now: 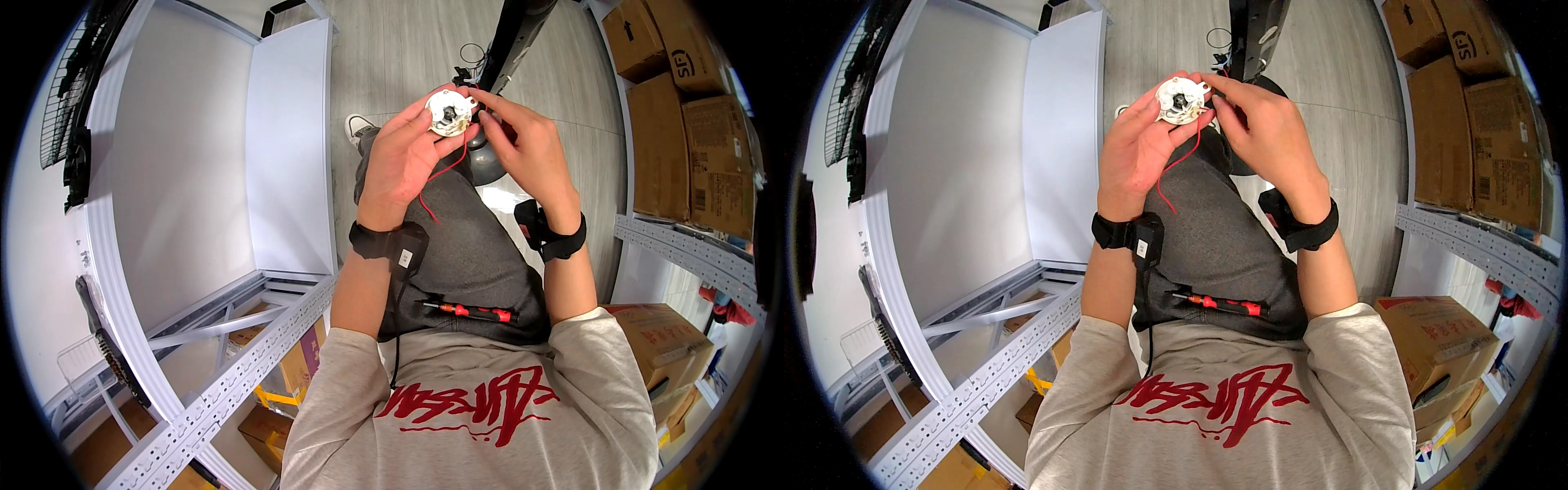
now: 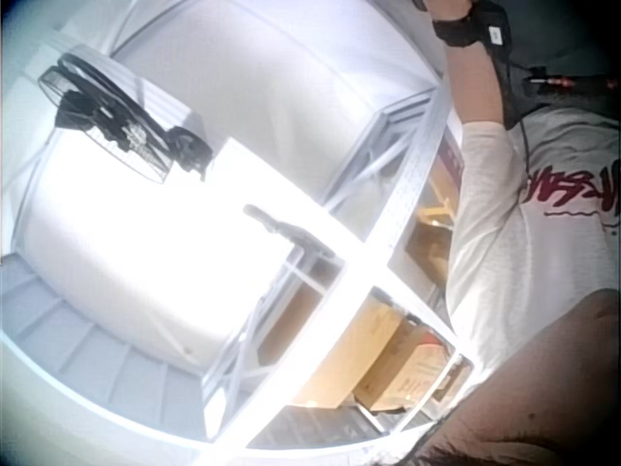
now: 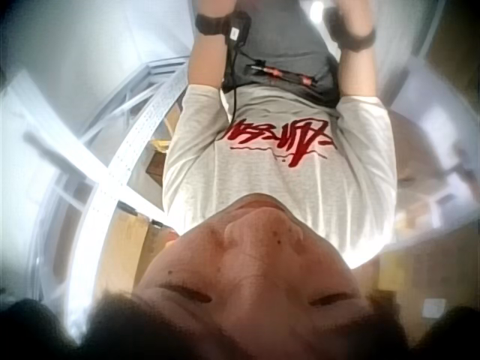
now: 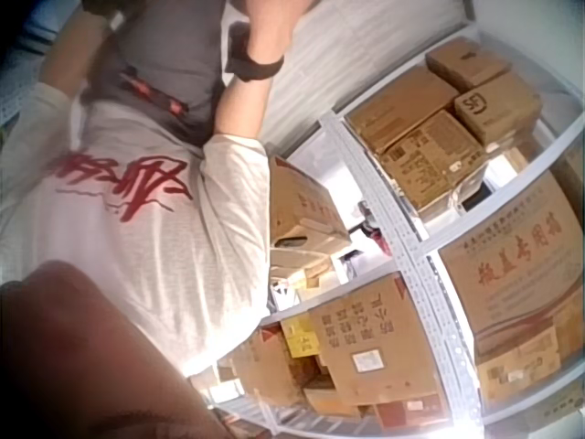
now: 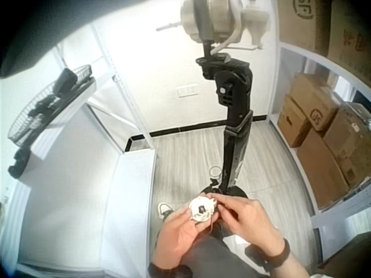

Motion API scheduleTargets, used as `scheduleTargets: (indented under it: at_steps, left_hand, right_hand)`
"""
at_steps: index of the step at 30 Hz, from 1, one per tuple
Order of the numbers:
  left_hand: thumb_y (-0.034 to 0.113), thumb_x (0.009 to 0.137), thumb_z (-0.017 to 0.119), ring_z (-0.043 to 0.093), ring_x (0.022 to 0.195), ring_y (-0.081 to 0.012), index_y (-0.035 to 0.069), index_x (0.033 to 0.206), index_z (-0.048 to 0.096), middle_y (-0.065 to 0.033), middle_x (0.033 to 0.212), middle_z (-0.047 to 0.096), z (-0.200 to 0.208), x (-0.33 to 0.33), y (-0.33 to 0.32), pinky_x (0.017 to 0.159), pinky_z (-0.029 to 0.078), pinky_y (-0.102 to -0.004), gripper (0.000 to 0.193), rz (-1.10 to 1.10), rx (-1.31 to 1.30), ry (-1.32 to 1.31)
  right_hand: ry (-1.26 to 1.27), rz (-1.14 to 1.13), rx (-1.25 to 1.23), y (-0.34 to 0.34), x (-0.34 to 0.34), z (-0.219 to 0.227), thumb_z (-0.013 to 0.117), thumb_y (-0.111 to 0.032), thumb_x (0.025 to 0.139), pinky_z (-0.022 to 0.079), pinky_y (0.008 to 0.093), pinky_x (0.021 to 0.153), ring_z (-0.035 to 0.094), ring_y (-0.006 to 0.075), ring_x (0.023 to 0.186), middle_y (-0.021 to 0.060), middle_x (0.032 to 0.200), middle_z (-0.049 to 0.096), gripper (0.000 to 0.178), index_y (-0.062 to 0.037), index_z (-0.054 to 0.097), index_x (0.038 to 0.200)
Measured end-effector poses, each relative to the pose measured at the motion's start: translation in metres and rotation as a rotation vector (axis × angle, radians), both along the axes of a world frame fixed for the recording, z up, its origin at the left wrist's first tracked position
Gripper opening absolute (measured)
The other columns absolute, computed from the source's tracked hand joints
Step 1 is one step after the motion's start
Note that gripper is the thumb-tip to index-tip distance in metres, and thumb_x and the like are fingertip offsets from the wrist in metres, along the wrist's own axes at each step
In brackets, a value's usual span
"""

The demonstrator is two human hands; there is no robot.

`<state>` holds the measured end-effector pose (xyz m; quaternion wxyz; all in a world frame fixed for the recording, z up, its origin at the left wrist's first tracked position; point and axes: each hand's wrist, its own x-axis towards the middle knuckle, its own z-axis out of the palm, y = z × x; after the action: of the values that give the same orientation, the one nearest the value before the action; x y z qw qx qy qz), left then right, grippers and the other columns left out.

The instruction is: The person sits on the floor and uses a screwdriver to work on a black electronic control panel and a small white circular component. They manipulate wires and tighten screws on the components.

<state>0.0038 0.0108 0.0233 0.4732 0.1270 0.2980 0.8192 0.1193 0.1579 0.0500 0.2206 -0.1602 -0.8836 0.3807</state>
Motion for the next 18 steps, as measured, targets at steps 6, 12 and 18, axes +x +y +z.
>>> scheduleTargets:
  at_steps: [6, 12, 18]
  left_hand:
    - [0.017, 0.104, 0.049, 0.052, 0.13, -0.0329, -0.013, 0.14, 0.04, -0.0251, 0.141, 0.051, -0.0008, 0.0, 0.0005, 0.113, 0.042, -0.052, 0.048, -0.004, -0.002, 0.004]
    - [0.018, 0.104, 0.048, 0.052, 0.13, -0.033, -0.013, 0.141, 0.039, -0.0249, 0.141, 0.05, -0.0014, 0.0001, 0.0009, 0.113, 0.042, -0.0517, 0.049, -0.005, -0.005, 0.015]
    - [0.018, 0.105, 0.048, 0.052, 0.131, -0.0333, -0.014, 0.141, 0.039, -0.0248, 0.142, 0.05, -0.0013, 0.0005, 0.0006, 0.114, 0.042, -0.0517, 0.049, -0.005, -0.009, 0.031]
  right_hand:
    - [0.017, 0.003, 0.015, 0.0008, -0.0001, -0.0024, 0.064, -0.008, 0.091, 0.054, 0.0354, 0.067, 0.067, 0.0283, 0.07, 0.0158, 0.095, 0.073, 0.031, -0.0103, 0.069, 0.121]
    - [0.002, 0.002, -0.004, 0.0008, 0.0002, -0.0013, 0.063, -0.008, 0.091, 0.053, 0.0354, 0.066, 0.066, 0.028, 0.069, 0.0157, 0.094, 0.073, 0.031, -0.0114, 0.07, 0.121]
    - [-0.003, -0.001, -0.014, -0.0004, 0.0002, 0.0019, 0.063, -0.009, 0.091, 0.053, 0.0353, 0.065, 0.065, 0.0278, 0.068, 0.0154, 0.09, 0.072, 0.031, -0.0119, 0.07, 0.121]
